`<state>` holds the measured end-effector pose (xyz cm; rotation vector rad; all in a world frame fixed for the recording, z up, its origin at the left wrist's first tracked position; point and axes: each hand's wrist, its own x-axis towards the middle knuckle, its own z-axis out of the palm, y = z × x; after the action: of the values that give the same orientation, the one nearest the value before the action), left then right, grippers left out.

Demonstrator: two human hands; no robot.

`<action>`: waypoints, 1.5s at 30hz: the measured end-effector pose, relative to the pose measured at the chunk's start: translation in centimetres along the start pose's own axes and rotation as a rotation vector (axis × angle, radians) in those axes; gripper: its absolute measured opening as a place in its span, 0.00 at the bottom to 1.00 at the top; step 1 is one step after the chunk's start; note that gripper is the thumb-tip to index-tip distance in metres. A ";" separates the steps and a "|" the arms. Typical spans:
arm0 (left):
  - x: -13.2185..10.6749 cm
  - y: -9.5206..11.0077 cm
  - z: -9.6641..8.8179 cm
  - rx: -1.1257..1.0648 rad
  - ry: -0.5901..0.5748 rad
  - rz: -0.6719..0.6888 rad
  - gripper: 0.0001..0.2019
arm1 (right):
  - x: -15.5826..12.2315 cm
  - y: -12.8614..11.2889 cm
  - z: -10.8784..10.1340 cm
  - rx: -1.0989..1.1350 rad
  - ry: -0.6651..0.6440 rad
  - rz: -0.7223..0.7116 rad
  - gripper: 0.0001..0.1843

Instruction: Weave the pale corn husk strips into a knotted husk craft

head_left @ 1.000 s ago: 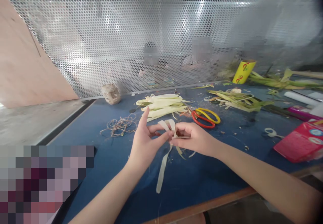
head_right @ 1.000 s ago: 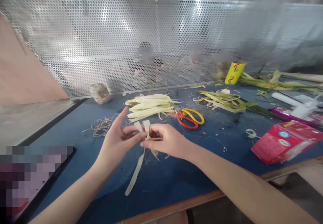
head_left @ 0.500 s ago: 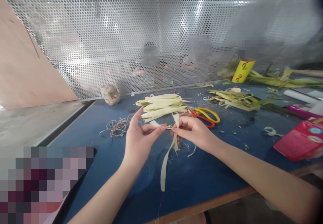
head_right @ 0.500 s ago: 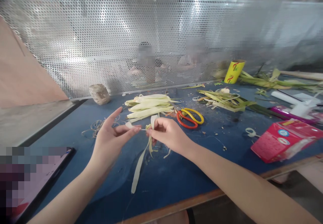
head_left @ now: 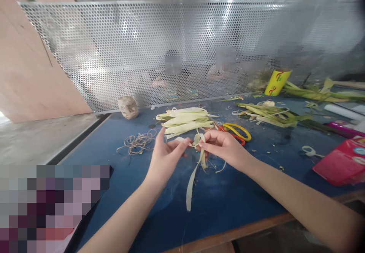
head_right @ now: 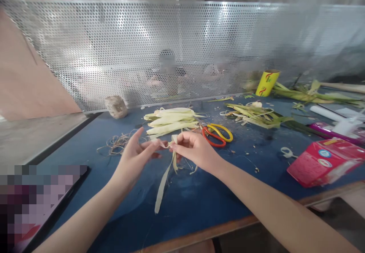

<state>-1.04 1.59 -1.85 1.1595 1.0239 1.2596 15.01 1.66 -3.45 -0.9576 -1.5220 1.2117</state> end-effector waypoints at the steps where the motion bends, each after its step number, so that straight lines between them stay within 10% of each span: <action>1: -0.1 -0.2 0.1 -0.036 -0.065 -0.052 0.48 | 0.0 -0.1 -0.1 -0.021 -0.005 -0.013 0.10; 12: -0.4 -0.5 -0.1 -0.103 -0.299 -0.172 0.42 | -0.4 -0.4 -0.1 -0.289 0.008 -0.233 0.03; 19: -0.7 -0.2 -0.2 -0.137 -0.403 -0.170 0.46 | -0.7 -0.6 -0.8 -0.199 -0.217 -0.312 0.06; 31: -0.3 -0.3 -0.9 -0.149 -0.487 -0.053 0.38 | -0.2 -0.3 -1.5 -0.488 -0.110 -0.504 0.04; 45: -0.5 -1.0 0.0 -0.167 -0.290 0.083 0.54 | -0.7 0.0 -0.6 -0.545 -0.187 -0.389 0.19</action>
<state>-0.95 1.14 -2.84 1.2215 0.6499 1.1754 15.80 1.14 -3.51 -0.8416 -2.1328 0.6286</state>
